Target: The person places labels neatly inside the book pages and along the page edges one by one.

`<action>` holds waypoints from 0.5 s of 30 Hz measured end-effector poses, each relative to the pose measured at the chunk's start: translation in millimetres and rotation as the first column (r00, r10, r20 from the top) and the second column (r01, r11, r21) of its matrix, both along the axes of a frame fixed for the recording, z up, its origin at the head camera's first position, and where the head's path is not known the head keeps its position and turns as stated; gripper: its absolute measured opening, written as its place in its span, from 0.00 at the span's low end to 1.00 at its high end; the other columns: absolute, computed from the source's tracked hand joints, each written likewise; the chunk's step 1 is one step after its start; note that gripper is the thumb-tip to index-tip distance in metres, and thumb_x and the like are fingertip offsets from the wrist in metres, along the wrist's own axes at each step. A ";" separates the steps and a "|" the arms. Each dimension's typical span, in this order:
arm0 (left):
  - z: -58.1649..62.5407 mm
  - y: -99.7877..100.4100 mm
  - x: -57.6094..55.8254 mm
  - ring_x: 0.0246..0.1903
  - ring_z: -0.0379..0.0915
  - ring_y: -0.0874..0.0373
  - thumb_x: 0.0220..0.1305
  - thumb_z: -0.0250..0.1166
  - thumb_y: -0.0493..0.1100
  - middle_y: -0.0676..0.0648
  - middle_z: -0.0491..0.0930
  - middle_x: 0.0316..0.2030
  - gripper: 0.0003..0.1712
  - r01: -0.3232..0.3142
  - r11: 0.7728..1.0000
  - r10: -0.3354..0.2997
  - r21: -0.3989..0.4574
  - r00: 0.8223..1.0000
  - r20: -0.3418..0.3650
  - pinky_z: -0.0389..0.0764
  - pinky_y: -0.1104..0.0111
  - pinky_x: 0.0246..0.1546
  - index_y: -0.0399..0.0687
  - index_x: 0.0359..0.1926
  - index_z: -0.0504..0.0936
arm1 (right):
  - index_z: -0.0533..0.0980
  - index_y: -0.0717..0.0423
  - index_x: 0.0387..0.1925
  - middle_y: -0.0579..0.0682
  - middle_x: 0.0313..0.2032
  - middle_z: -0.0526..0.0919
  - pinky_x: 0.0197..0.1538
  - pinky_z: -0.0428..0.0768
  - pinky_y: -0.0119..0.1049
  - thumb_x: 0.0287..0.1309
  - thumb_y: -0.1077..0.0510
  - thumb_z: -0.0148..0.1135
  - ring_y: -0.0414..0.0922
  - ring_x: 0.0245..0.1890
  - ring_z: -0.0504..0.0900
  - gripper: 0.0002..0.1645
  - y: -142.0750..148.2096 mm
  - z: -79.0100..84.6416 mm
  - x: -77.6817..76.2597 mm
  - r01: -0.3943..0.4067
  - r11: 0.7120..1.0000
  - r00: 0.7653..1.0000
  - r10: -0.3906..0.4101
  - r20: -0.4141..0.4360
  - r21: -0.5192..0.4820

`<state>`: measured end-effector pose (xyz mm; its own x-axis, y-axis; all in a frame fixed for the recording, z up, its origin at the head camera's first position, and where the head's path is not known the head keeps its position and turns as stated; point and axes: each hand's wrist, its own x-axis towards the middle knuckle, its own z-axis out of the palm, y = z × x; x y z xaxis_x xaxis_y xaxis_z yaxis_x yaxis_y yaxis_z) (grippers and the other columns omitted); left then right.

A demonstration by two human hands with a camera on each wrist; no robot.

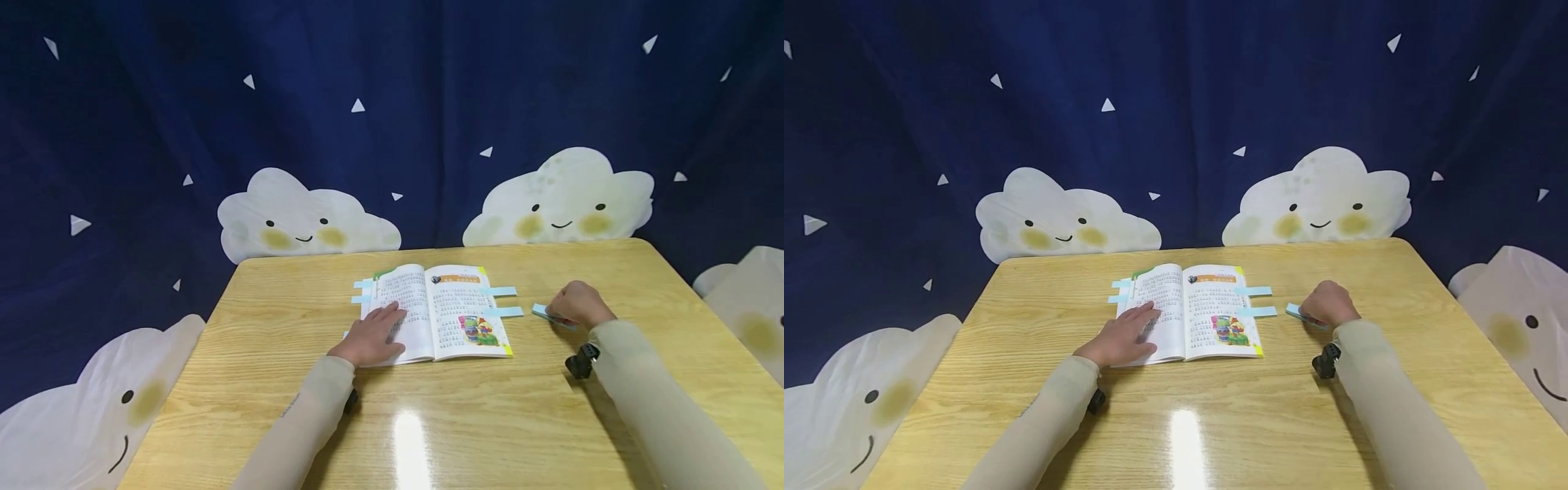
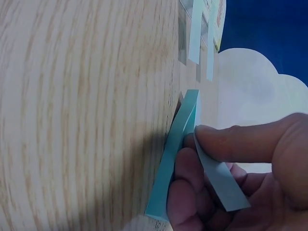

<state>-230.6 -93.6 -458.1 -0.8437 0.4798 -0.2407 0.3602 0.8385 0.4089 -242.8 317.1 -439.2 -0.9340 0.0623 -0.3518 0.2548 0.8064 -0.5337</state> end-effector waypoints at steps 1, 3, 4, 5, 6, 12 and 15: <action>-0.7 0.4 -0.3 0.78 0.45 0.44 0.69 0.58 0.54 0.51 0.46 0.80 0.39 0.001 1.000 -0.001 0.001 1.000 -0.002 0.53 0.35 0.72 0.59 0.77 0.55 | 0.77 0.58 0.16 0.45 0.14 0.77 0.29 0.72 0.34 0.60 0.59 0.60 0.43 0.18 0.72 0.17 0.0 0.3 0.8 -0.001 1.000 1.000 0.001 -0.004 0.002; -0.7 -0.5 -0.8 0.78 0.45 0.43 0.69 0.58 0.54 0.51 0.46 0.80 0.39 -0.003 1.000 0.003 0.001 1.000 -0.008 0.53 0.35 0.72 0.59 0.77 0.55 | 0.78 0.58 0.17 0.46 0.15 0.78 0.29 0.73 0.34 0.60 0.59 0.59 0.43 0.19 0.72 0.17 -1.5 1.6 -0.2 -0.005 1.000 1.000 0.005 -0.009 0.001; -0.7 -0.7 -0.9 0.78 0.45 0.43 0.69 0.58 0.55 0.51 0.46 0.80 0.39 -0.002 1.000 0.002 0.003 1.000 -0.008 0.53 0.35 0.72 0.59 0.77 0.55 | 0.78 0.59 0.18 0.46 0.16 0.79 0.29 0.73 0.34 0.60 0.59 0.60 0.43 0.20 0.73 0.16 -2.0 1.7 -0.6 0.000 1.000 1.000 0.000 -0.013 0.000; -0.7 -0.8 -1.1 0.78 0.45 0.43 0.69 0.58 0.54 0.51 0.46 0.80 0.39 0.000 1.000 0.001 0.002 1.000 -0.009 0.53 0.35 0.72 0.59 0.77 0.55 | 0.78 0.59 0.17 0.46 0.16 0.78 0.29 0.73 0.34 0.60 0.59 0.60 0.43 0.20 0.73 0.16 -2.6 1.9 -0.9 0.001 1.000 1.000 -0.001 -0.011 -0.002; -0.6 -0.8 -1.0 0.78 0.45 0.43 0.69 0.58 0.54 0.51 0.46 0.80 0.39 0.001 1.000 -0.001 0.002 1.000 -0.009 0.53 0.35 0.71 0.58 0.77 0.56 | 0.78 0.59 0.17 0.46 0.15 0.78 0.29 0.73 0.34 0.60 0.59 0.59 0.43 0.19 0.72 0.16 -2.4 1.6 -1.4 0.005 1.000 1.000 -0.005 -0.010 -0.003; 0.5 0.0 0.0 0.78 0.46 0.43 0.69 0.58 0.54 0.50 0.47 0.80 0.39 0.002 1.000 -0.002 -0.005 1.000 0.000 0.53 0.36 0.71 0.59 0.77 0.56 | 0.72 0.54 0.12 0.43 0.12 0.72 0.28 0.70 0.34 0.59 0.59 0.59 0.41 0.16 0.69 0.20 0.5 -1.0 -1.9 -0.004 1.000 1.000 0.004 -0.001 -0.009; 0.9 0.6 0.1 0.78 0.46 0.42 0.69 0.58 0.54 0.50 0.47 0.80 0.39 0.002 1.000 -0.002 -0.004 1.000 -0.003 0.54 0.36 0.71 0.59 0.77 0.56 | 0.73 0.54 0.13 0.43 0.12 0.74 0.27 0.70 0.34 0.59 0.59 0.59 0.41 0.17 0.70 0.19 1.7 -1.9 -2.0 -0.008 1.000 1.000 0.008 -0.002 -0.023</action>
<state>-230.5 -93.0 -457.3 -0.8438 0.4802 -0.2397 0.3630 0.8396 0.4042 -244.8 318.7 -441.1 -0.9352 0.0466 -0.3509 0.2471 0.7959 -0.5527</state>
